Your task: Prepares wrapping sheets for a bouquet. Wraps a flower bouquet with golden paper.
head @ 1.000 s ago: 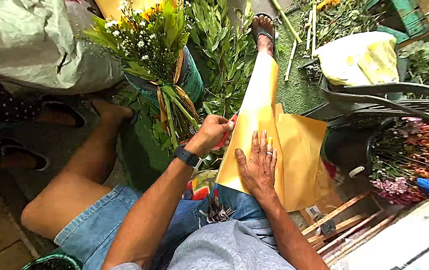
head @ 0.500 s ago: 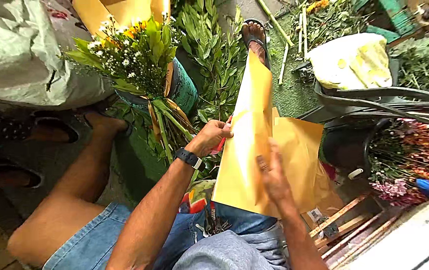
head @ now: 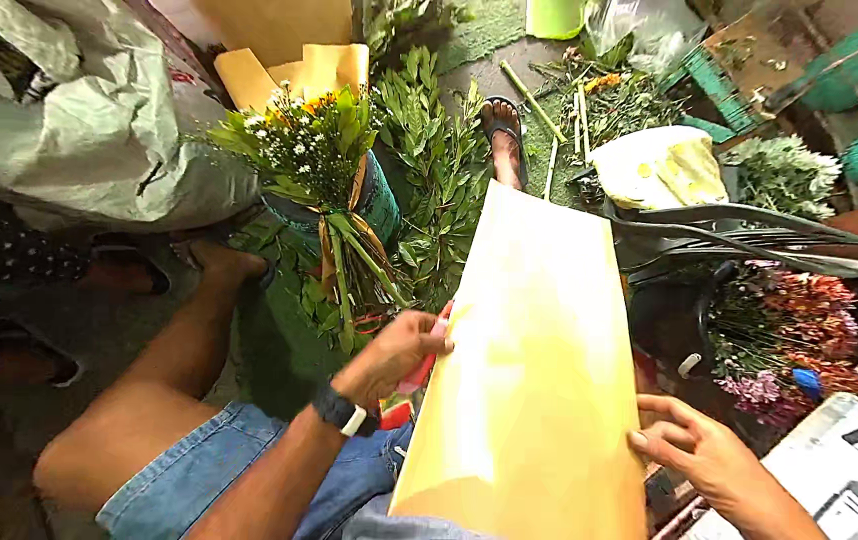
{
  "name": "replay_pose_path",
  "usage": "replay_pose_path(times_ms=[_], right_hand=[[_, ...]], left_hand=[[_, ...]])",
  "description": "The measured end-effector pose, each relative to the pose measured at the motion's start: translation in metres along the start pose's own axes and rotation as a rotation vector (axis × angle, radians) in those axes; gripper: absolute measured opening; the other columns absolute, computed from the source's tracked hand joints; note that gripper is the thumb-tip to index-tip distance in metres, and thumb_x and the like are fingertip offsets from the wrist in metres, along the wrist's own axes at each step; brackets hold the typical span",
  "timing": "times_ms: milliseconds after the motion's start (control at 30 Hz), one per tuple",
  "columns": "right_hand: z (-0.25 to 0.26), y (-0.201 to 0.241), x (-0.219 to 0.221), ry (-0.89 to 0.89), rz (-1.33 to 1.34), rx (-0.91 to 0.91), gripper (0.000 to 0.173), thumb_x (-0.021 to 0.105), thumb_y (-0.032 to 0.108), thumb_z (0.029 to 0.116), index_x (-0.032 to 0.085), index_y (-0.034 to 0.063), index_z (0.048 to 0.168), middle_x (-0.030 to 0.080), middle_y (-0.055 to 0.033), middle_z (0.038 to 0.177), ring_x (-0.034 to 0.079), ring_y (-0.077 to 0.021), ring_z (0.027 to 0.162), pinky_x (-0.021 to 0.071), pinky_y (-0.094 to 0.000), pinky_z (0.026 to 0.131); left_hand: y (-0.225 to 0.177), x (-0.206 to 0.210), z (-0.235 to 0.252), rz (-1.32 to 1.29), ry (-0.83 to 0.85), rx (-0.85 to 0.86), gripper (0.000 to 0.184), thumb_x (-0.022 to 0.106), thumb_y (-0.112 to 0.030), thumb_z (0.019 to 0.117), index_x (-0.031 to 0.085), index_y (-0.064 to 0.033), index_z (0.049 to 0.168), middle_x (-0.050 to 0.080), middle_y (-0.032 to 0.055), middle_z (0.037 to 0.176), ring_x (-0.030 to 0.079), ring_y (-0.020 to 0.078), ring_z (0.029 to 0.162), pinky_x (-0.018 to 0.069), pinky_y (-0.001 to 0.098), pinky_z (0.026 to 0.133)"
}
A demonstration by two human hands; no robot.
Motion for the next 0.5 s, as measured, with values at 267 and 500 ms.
replay_pose_path(times_ms=[267, 500], right_hand=[[0.073, 0.109, 0.091, -0.077, -0.489, -0.34, 0.073, 0.047, 0.057, 0.103, 0.038, 0.0106, 0.159, 0.031, -0.0149, 0.166, 0.028, -0.0344, 0.154, 0.0225, -0.0581, 0.125], [0.124, 0.073, 0.195, -0.098, -0.639, -0.464, 0.086, 0.024, 0.07, 0.1014, 0.019, 0.0137, 0.166, 0.013, -0.0126, 0.172, 0.016, -0.0326, 0.158, 0.0129, -0.0604, 0.126]], left_hand=[[0.049, 0.009, 0.016, 0.071, -0.043, 0.061, 0.015, 0.066, -0.005, 0.0952, 0.066, 0.0032, 0.108, 0.07, 0.0109, 0.086, 0.068, 0.0177, 0.071, 0.0596, 0.0352, 0.067], [0.047, -0.004, 0.011, 0.002, -0.155, 0.183, 0.02, 0.06, -0.019, 0.1021, 0.068, 0.0, 0.105, 0.068, 0.0076, 0.084, 0.065, 0.0144, 0.071, 0.0564, 0.0321, 0.068]])
Point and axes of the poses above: each hand's wrist, its own z-axis towards the middle knuckle, its own x-axis out of the palm, y = z × x, the point moved 9 cm from there along z, towards the middle knuckle
